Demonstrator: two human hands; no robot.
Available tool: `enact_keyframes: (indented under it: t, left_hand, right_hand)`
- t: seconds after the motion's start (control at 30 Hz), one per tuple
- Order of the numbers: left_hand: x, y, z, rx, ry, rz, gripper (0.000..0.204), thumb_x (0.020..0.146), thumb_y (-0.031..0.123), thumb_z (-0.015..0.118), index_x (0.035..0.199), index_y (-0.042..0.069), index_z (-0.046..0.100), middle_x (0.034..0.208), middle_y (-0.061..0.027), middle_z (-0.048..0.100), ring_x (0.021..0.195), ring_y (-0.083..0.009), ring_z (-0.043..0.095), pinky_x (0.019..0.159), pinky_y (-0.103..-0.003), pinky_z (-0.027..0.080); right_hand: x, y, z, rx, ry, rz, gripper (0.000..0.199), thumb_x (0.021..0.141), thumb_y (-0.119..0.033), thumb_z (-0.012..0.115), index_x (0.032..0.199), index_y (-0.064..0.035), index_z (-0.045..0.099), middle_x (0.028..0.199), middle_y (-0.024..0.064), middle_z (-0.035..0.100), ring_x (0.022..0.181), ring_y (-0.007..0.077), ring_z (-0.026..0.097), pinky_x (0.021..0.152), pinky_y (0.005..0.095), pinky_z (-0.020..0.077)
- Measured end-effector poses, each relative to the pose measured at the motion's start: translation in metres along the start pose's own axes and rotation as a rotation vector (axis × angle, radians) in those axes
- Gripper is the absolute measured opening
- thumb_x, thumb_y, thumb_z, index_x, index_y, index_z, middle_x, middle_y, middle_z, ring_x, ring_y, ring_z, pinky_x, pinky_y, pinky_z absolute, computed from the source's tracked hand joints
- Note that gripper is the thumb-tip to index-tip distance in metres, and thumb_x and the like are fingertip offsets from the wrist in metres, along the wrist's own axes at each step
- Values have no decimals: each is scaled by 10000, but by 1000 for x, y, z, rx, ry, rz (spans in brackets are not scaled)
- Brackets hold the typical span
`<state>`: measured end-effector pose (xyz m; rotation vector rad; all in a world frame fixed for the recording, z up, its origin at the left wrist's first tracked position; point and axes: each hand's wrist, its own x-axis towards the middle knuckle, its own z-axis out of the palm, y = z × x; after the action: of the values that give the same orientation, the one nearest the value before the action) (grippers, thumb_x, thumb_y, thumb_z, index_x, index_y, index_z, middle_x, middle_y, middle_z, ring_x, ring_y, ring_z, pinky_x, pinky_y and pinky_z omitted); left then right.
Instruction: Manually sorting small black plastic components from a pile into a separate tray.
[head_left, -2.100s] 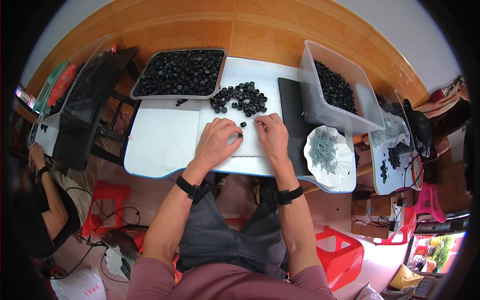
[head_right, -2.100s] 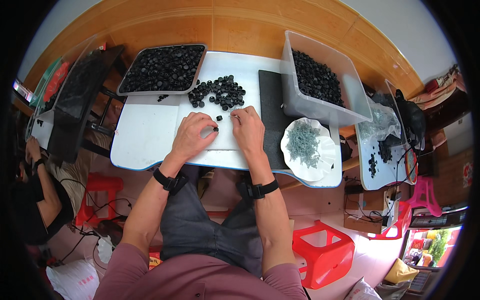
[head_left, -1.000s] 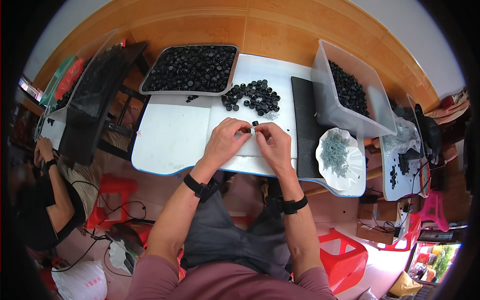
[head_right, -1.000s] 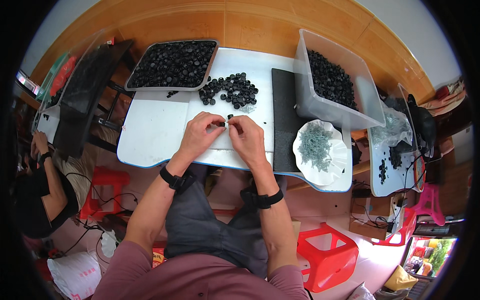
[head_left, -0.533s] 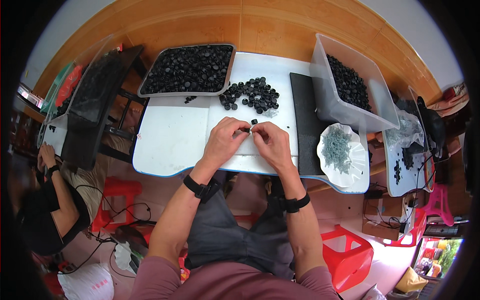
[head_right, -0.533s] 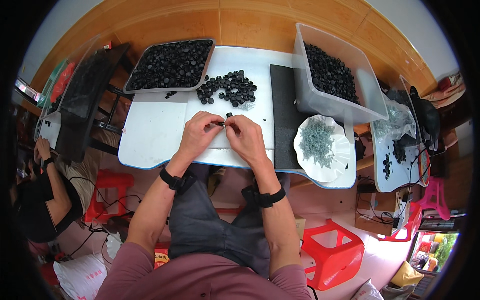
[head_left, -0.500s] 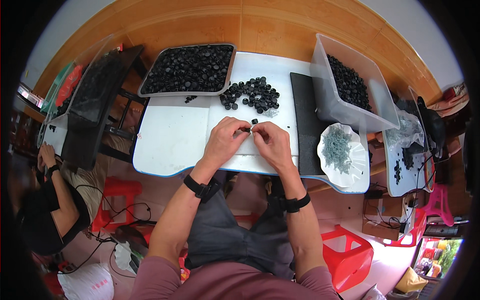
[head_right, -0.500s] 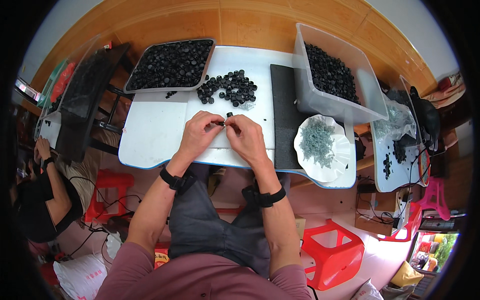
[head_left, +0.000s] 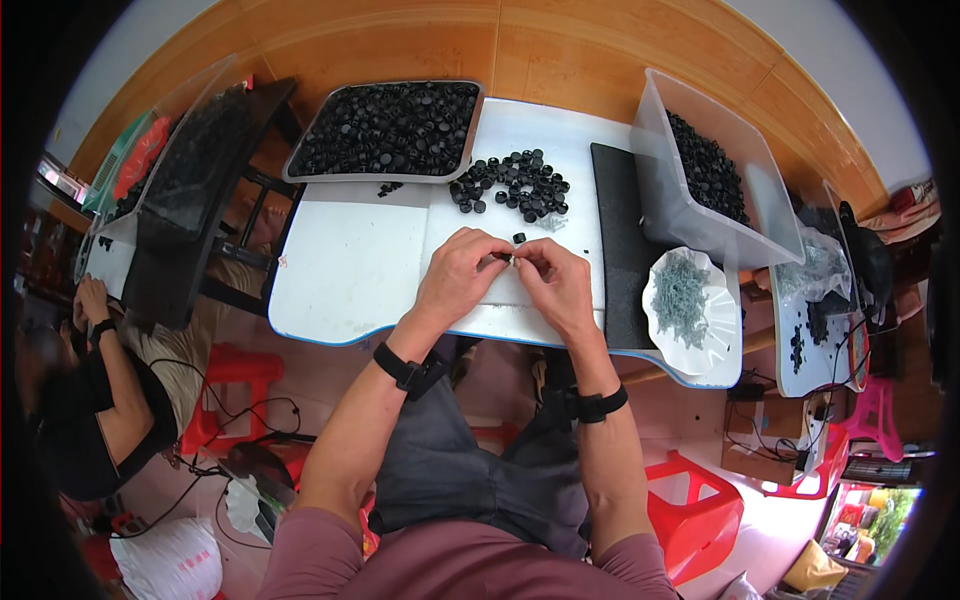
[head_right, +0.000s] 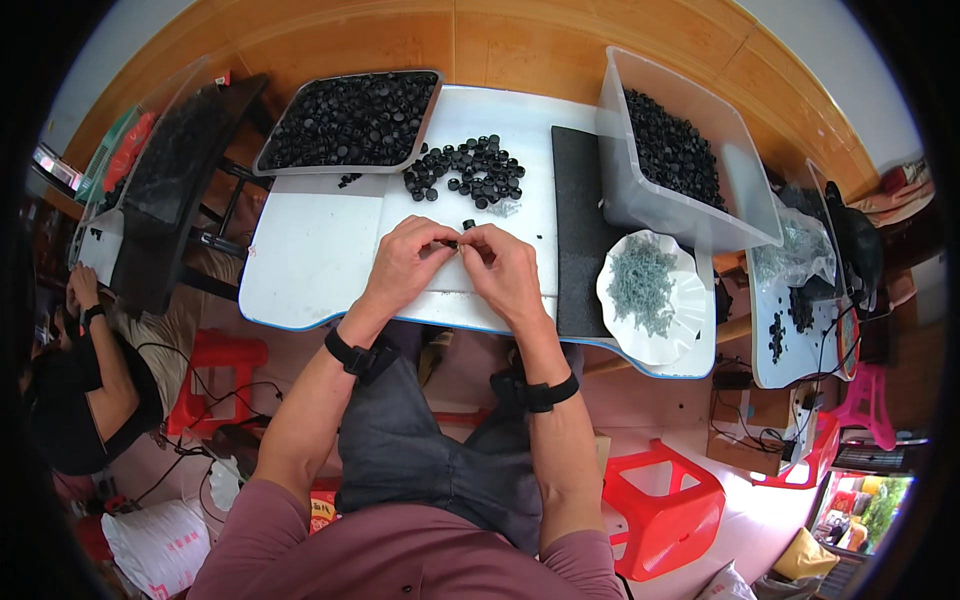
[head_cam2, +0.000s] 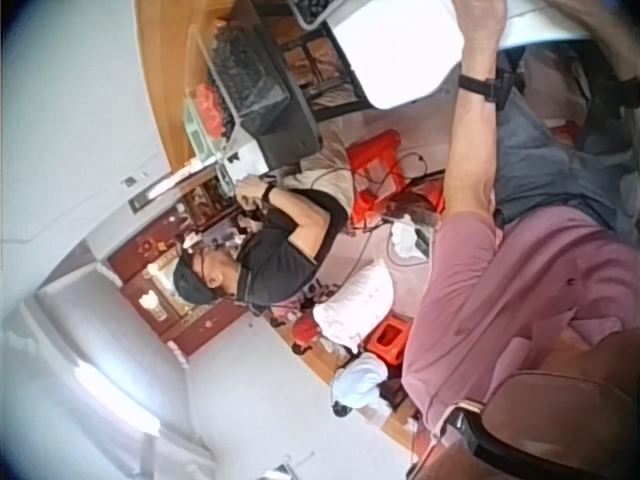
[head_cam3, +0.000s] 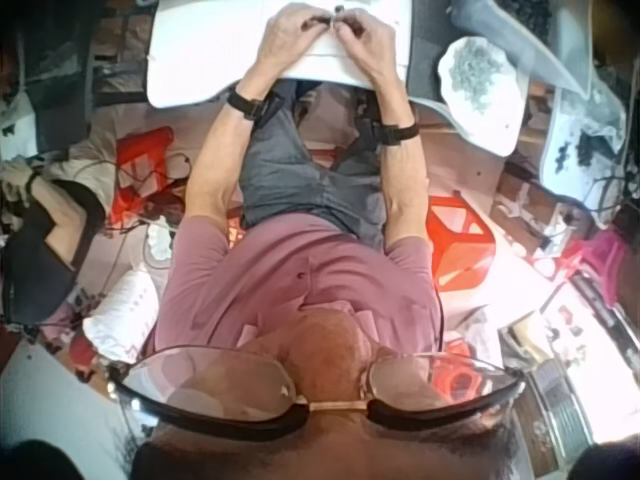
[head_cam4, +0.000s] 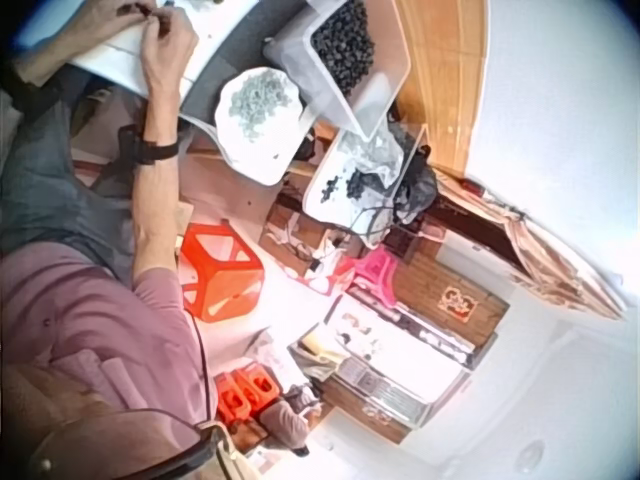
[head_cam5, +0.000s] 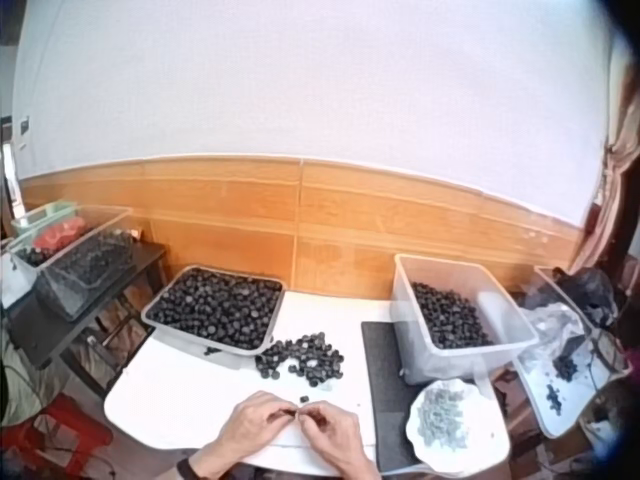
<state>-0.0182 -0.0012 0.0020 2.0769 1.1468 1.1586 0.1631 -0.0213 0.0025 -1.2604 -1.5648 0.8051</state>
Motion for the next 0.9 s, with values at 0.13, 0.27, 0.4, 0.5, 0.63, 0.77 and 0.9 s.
enact_keyframes:
  t: [0.13,0.27,0.4,0.5,0.63,0.77,0.9]
  left_hand:
    - [-1,-2,2,-13,-5,3,159,834,4,746,992,22,750,923,-98,725,889,-272,666,761,-378,554]
    - [-1,-4,4,-16,15,2,205,826,8,766,1030,27,765,936,-100,740,830,-237,684,734,-346,564]
    - [-1,1,3,-41,35,-60,212,838,31,771,1050,33,763,942,-104,743,801,-238,681,734,-354,569]
    - [-2,2,3,-29,36,-55,216,842,33,773,1058,37,765,946,-105,746,796,-237,683,736,-352,571]
    - [-2,-3,4,-13,24,-38,233,841,33,775,1074,41,767,949,-109,748,828,-242,698,745,-347,580]
    - [-3,-4,5,-28,25,-28,218,847,55,796,1064,43,777,945,-113,754,818,-229,722,737,-328,583]
    - [-4,-3,2,-48,-2,-62,197,859,74,810,1052,39,787,946,-108,758,794,-202,733,724,-311,580]
  right_hand:
    - [1,0,-1,10,-3,4,122,913,-46,712,1007,29,729,869,134,765,780,186,744,715,302,570]
    - [1,9,0,59,17,18,123,920,-58,741,1009,26,733,835,89,755,740,125,700,688,272,551]
    - [1,15,-4,250,83,146,131,911,-69,768,1006,18,748,814,55,742,717,77,652,670,250,533]
    - [1,13,-3,196,56,116,116,905,-62,768,988,18,759,810,58,742,718,87,661,668,251,533]
    - [1,9,-1,107,43,61,109,902,-69,766,968,19,764,808,63,741,722,93,665,672,252,533]
    - [1,8,-1,69,38,71,123,900,-79,762,970,22,762,812,77,742,714,106,662,668,264,528]
    - [3,6,-4,30,-1,61,128,903,-81,756,975,25,760,817,84,739,719,107,654,666,271,520]
